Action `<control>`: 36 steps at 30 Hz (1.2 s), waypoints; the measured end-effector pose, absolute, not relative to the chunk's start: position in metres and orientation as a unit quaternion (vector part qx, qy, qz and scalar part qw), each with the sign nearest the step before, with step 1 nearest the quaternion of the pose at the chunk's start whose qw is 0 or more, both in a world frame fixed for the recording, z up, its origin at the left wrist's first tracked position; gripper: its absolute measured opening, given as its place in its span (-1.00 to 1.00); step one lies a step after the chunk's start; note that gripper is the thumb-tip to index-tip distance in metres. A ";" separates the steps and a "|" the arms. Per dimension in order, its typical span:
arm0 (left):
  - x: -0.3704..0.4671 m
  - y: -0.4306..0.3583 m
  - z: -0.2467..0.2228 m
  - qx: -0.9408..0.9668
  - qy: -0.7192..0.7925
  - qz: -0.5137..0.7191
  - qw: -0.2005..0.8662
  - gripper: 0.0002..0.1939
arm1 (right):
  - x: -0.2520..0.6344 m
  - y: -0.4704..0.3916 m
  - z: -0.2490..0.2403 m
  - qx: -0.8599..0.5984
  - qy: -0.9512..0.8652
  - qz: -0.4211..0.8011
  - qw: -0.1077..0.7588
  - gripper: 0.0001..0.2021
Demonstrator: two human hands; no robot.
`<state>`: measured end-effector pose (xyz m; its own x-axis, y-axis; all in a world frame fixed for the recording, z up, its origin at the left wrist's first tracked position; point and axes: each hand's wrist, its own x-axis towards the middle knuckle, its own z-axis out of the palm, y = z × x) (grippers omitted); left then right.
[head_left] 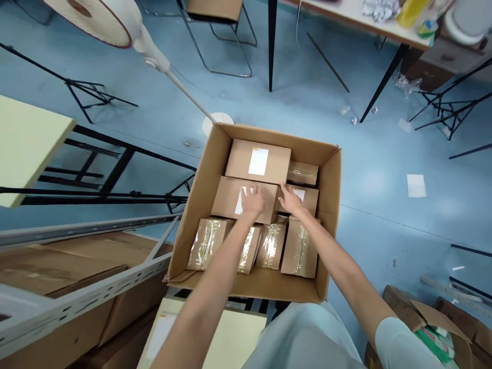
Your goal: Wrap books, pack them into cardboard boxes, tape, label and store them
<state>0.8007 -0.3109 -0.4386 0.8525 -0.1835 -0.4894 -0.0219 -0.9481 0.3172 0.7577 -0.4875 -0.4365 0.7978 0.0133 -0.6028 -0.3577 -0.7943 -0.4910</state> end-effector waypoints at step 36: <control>-0.149 -0.220 -0.206 0.588 0.592 0.408 0.370 -0.78 | 0.047 -0.177 -0.191 -0.543 -0.632 0.468 0.295 -0.52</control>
